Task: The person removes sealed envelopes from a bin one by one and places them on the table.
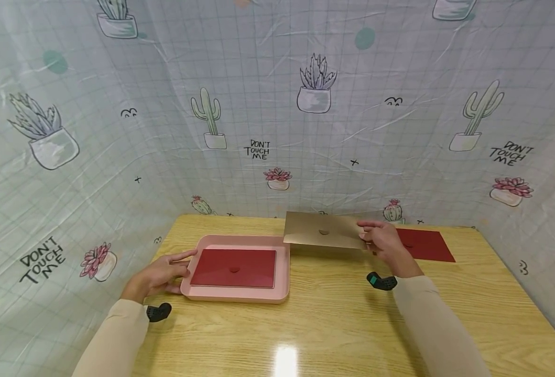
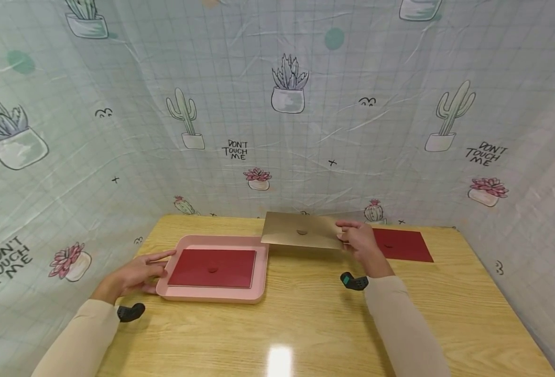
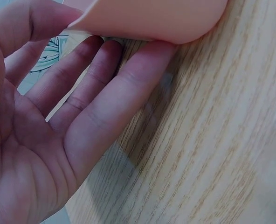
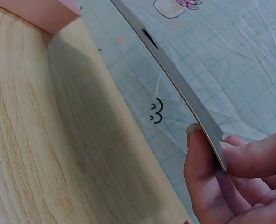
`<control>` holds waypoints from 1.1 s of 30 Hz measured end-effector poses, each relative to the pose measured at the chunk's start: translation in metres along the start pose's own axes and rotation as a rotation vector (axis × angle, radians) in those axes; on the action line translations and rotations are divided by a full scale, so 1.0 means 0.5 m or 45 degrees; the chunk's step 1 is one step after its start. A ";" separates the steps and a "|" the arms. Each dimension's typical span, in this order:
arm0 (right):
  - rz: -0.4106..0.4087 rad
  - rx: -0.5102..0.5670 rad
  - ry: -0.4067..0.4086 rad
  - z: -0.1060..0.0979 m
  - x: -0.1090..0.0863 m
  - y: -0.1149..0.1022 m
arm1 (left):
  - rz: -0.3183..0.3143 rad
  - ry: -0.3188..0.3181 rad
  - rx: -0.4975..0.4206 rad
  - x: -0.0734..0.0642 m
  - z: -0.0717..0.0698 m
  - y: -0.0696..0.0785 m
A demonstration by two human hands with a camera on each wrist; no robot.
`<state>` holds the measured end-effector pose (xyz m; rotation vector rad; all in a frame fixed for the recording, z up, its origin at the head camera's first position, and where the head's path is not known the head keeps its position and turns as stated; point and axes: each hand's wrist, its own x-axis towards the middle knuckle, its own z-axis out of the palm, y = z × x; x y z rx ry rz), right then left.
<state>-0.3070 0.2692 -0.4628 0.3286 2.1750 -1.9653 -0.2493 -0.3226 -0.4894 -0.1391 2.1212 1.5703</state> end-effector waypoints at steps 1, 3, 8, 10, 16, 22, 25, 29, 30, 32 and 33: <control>0.002 -0.005 -0.003 -0.001 0.000 0.000 | -0.002 0.004 0.001 0.000 0.001 0.000; 0.004 -0.001 -0.002 -0.004 0.002 0.001 | 0.001 0.000 0.013 0.000 0.001 -0.001; 0.015 0.021 0.016 -0.009 0.006 0.005 | 0.009 -0.011 0.017 -0.002 0.005 0.000; 0.013 0.027 0.012 -0.011 0.006 0.006 | 0.009 -0.007 0.010 -0.005 0.007 0.002; -0.002 0.041 0.015 -0.022 0.008 0.007 | 0.020 -0.010 0.013 -0.012 0.013 0.002; -0.019 -0.002 0.033 -0.029 0.009 0.007 | 0.024 -0.009 0.012 -0.012 0.013 -0.002; -0.033 -0.002 0.013 -0.033 0.010 0.007 | 0.030 -0.009 0.011 -0.012 0.012 -0.003; -0.039 0.037 -0.011 -0.039 0.016 0.008 | 0.029 -0.011 0.003 -0.011 0.012 -0.003; -0.040 0.045 -0.018 -0.040 0.018 0.008 | 0.029 -0.014 0.004 -0.011 0.012 -0.003; -0.041 0.049 -0.024 -0.042 0.021 0.009 | 0.026 -0.007 0.004 -0.011 0.013 -0.004; -0.041 0.054 -0.025 -0.043 0.023 0.010 | 0.024 -0.001 0.003 -0.011 0.013 -0.003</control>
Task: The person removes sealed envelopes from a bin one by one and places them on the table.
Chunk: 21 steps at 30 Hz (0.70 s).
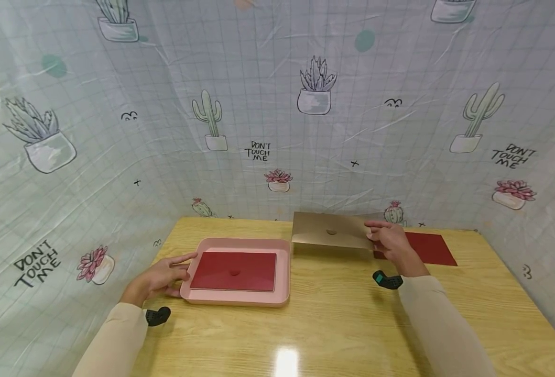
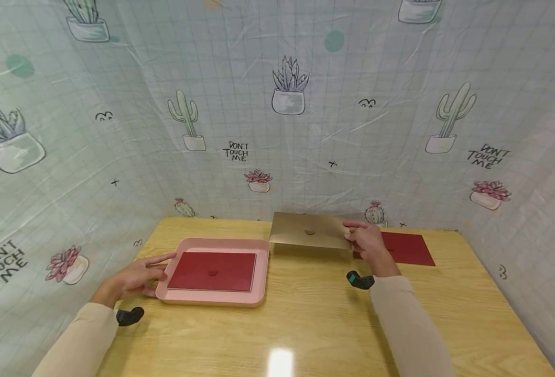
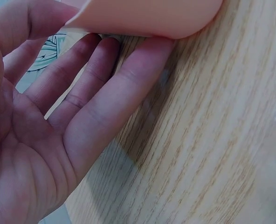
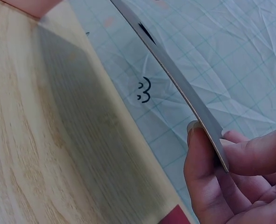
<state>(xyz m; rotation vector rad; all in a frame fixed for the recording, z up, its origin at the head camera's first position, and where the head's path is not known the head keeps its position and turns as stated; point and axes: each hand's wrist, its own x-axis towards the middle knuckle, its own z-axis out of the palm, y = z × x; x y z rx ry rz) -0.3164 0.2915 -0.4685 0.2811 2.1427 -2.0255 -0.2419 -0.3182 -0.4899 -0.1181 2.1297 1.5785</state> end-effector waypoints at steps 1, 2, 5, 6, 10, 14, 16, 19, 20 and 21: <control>0.001 0.002 0.000 0.000 0.002 0.001 | 0.003 0.000 0.000 0.000 0.000 -0.001; 0.003 0.001 -0.001 0.000 0.003 0.002 | 0.006 0.000 -0.001 -0.001 0.000 -0.001; 0.008 0.004 -0.001 -0.001 0.008 0.004 | 0.014 0.002 -0.003 -0.001 0.000 -0.002; 0.012 0.003 -0.004 -0.001 0.009 0.004 | 0.013 0.003 -0.002 -0.001 0.000 -0.003; 0.016 -0.012 -0.017 -0.004 0.009 0.002 | 0.011 -0.003 0.000 -0.003 0.000 -0.001; 0.012 -0.018 -0.016 -0.005 0.009 0.001 | 0.021 -0.018 0.000 -0.003 -0.001 -0.001; 0.010 -0.022 -0.016 -0.005 0.009 0.001 | 0.024 -0.027 0.004 -0.004 -0.002 -0.001; 0.008 -0.030 -0.014 -0.005 0.008 0.002 | 0.021 -0.035 0.005 -0.005 -0.002 0.000; 0.008 -0.031 -0.011 -0.004 0.008 0.002 | 0.017 -0.035 0.004 -0.005 -0.003 0.000; 0.007 -0.034 -0.011 -0.004 0.007 0.003 | 0.017 -0.036 0.003 -0.005 -0.003 0.000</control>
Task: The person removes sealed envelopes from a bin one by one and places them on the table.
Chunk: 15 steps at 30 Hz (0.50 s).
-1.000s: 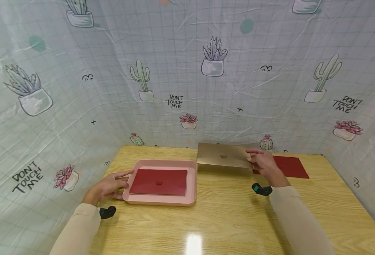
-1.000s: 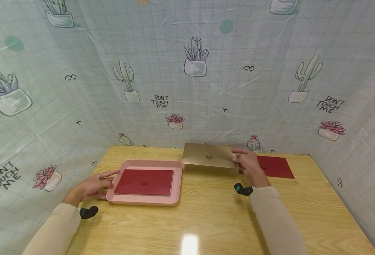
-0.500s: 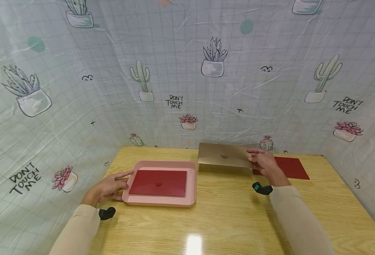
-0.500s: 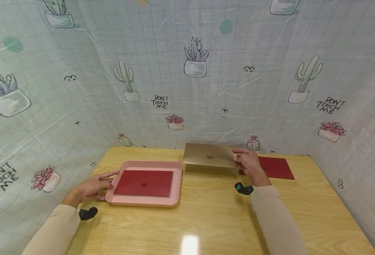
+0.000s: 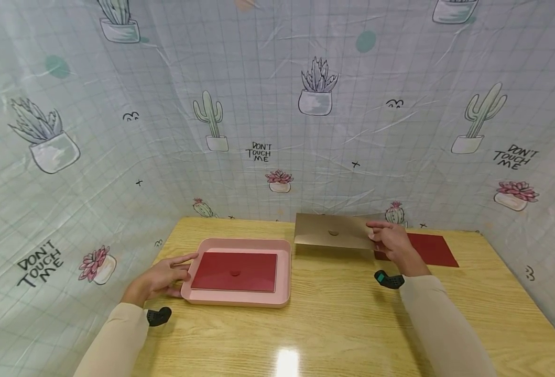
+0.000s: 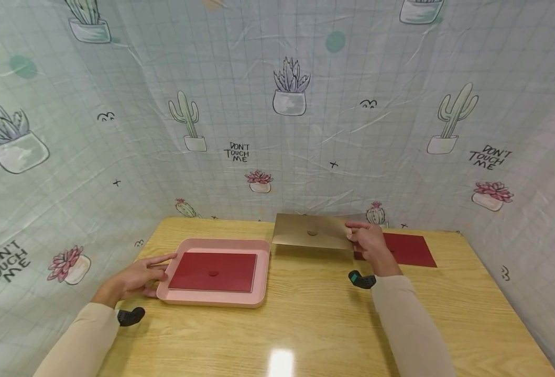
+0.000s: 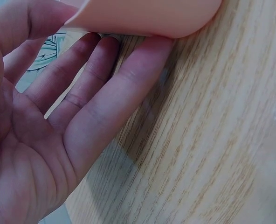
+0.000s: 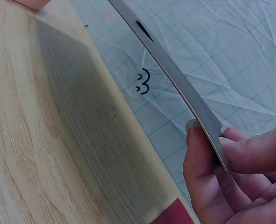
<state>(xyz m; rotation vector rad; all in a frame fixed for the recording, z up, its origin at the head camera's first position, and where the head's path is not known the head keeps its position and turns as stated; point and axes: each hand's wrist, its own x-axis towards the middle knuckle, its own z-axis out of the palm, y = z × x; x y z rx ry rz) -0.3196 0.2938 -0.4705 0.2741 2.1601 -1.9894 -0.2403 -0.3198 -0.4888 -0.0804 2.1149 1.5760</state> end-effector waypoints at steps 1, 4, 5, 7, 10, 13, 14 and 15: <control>-0.001 -0.004 0.004 0.001 0.000 0.001 | 0.000 0.001 -0.003 0.000 0.000 -0.001; -0.001 -0.008 0.009 0.001 0.001 0.002 | 0.007 0.003 -0.005 0.000 0.001 -0.002; 0.000 -0.010 0.010 0.000 0.001 0.003 | 0.007 0.009 -0.007 0.000 0.002 -0.001; 0.003 -0.013 0.010 -0.001 0.002 0.004 | 0.008 0.017 -0.003 -0.001 0.004 0.000; 0.009 -0.018 0.017 -0.001 0.002 0.003 | 0.001 0.029 0.001 -0.002 0.005 0.002; 0.007 -0.023 0.020 0.000 0.001 0.002 | -0.012 0.037 0.003 -0.001 0.004 0.004; 0.006 -0.021 0.018 -0.001 0.000 0.002 | -0.014 0.038 0.005 0.000 0.003 0.003; 0.002 -0.022 0.015 -0.001 0.000 0.002 | -0.016 0.041 0.006 0.001 0.003 0.004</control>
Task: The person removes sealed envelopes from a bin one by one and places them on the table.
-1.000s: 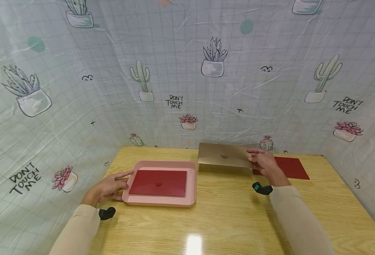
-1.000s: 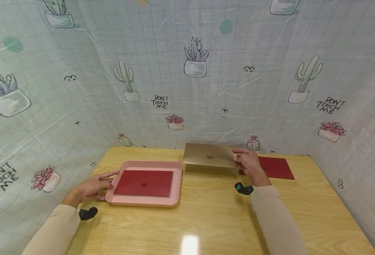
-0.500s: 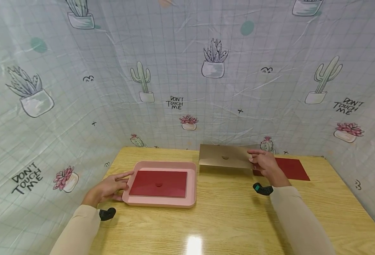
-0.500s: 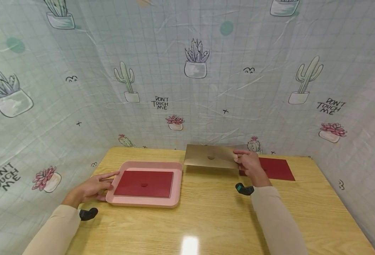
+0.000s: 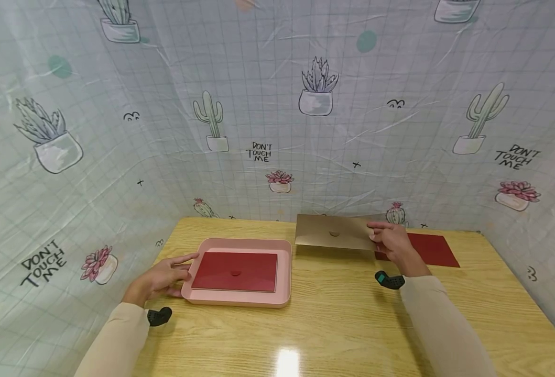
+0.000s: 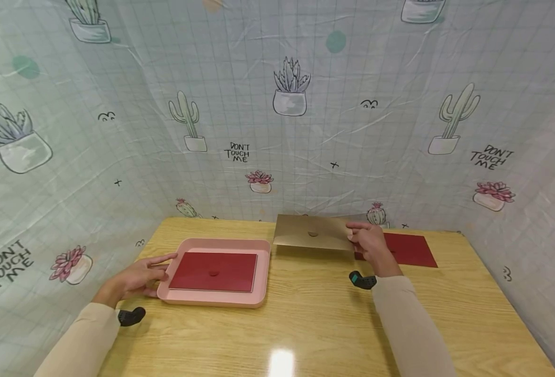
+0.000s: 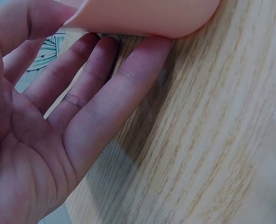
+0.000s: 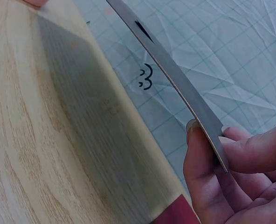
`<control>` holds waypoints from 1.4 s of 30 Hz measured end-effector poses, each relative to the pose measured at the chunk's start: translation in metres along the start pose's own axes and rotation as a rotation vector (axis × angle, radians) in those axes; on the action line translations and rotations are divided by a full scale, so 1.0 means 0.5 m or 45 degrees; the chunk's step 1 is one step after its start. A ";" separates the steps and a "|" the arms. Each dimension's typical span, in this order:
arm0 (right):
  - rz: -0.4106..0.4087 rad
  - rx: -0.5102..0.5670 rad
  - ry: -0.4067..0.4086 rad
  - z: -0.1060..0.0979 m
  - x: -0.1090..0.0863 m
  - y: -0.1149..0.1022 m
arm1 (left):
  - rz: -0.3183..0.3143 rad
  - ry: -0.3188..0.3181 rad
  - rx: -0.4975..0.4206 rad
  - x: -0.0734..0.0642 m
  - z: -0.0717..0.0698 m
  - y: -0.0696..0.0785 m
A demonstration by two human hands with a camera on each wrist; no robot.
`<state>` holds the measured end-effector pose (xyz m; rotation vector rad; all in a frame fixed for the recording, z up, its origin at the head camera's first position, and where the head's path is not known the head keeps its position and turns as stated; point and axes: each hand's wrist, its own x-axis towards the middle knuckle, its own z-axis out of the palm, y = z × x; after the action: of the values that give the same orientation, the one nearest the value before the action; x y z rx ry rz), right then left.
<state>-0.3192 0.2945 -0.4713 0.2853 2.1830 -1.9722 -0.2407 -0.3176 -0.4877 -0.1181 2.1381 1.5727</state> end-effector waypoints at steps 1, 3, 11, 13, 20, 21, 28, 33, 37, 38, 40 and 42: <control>-0.003 -0.003 -0.003 0.000 0.000 0.000 | 0.000 -0.003 0.004 0.001 -0.001 0.000; -0.010 -0.008 -0.008 0.001 0.001 0.000 | -0.003 0.001 0.007 0.002 -0.003 0.001; 0.002 -0.026 0.000 0.006 0.007 0.000 | -0.023 0.011 0.014 0.005 -0.007 0.006; 0.009 -0.029 0.007 0.008 0.009 0.000 | -0.027 0.013 0.017 0.007 -0.009 0.008; 0.015 -0.035 0.014 0.013 0.014 -0.002 | -0.014 0.005 0.028 0.017 -0.019 0.011; 0.016 -0.036 0.015 0.014 0.015 -0.001 | -0.009 -0.001 0.033 0.018 -0.020 0.011; 0.021 -0.074 0.026 0.017 0.019 0.003 | -0.024 -0.007 0.022 0.027 -0.027 0.014; 0.032 -0.070 0.016 0.018 0.022 0.008 | -0.013 -0.019 0.022 0.026 -0.026 0.015; 0.040 -0.046 0.015 0.017 0.025 0.013 | -0.010 -0.015 0.016 0.025 -0.026 0.016; 0.041 -0.039 0.016 0.017 0.026 0.014 | -0.008 -0.016 0.017 0.025 -0.026 0.016; 0.039 -0.034 0.014 0.017 0.027 0.016 | -0.012 -0.016 0.013 0.026 -0.026 0.017; 0.036 -0.033 0.011 0.017 0.028 0.018 | -0.009 -0.025 0.021 0.027 -0.027 0.016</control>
<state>-0.3302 0.2871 -0.4843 0.3198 2.1960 -1.9295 -0.2597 -0.3245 -0.4832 -0.1038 2.1326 1.5460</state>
